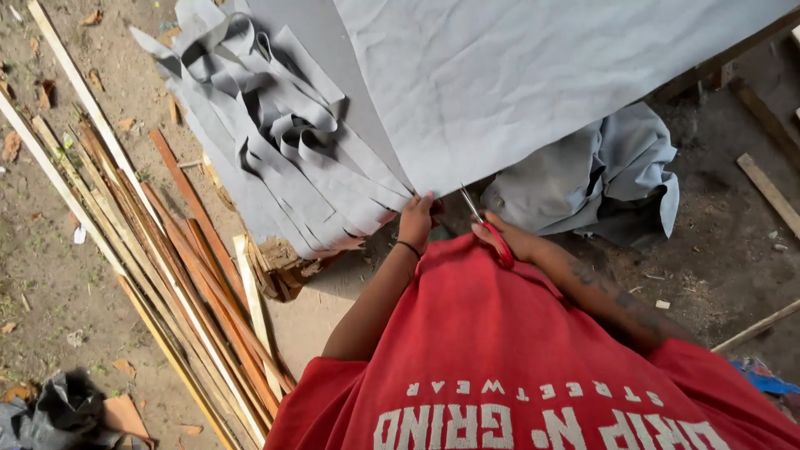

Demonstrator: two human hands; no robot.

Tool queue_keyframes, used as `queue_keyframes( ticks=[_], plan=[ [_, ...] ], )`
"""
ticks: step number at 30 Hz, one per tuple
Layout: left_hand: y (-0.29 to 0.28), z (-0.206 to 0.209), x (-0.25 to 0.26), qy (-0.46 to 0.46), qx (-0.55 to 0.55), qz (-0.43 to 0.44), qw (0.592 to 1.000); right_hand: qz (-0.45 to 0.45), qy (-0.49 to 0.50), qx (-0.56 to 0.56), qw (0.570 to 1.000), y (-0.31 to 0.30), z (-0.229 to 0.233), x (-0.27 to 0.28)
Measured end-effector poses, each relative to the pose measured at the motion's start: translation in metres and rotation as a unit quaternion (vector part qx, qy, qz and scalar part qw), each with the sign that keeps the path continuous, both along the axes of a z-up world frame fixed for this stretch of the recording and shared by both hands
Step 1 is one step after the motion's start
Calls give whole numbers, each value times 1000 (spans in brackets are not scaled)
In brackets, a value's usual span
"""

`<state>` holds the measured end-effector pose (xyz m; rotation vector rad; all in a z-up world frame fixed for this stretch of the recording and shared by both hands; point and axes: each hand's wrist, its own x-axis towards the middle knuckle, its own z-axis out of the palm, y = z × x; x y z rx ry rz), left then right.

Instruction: The person is using a pair of scissors to cut long, thin strips from a large piece of grey fabric laid out on a wooden surface.

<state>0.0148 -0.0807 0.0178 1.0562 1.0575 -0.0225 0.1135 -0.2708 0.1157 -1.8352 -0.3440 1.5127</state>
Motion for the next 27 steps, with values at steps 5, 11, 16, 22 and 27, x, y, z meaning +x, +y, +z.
queue_keyframes(
  ticks=[5,11,16,22,27],
  plan=[
    [0,-24,-19,-18,7,-26,999,-15,-21,23,999,32,-22,-13],
    [1,-18,-22,-31,-10,-58,998,-2,-33,9,999,42,-68,-30],
    [13,-42,-25,-30,-10,-80,996,-133,41,46,989,41,-125,-36],
    [8,14,-26,-70,-50,-87,992,-167,57,76,981,55,-121,-27],
    [12,32,-31,-52,-50,-106,992,-168,58,77,981,65,-103,-25]
  ],
)
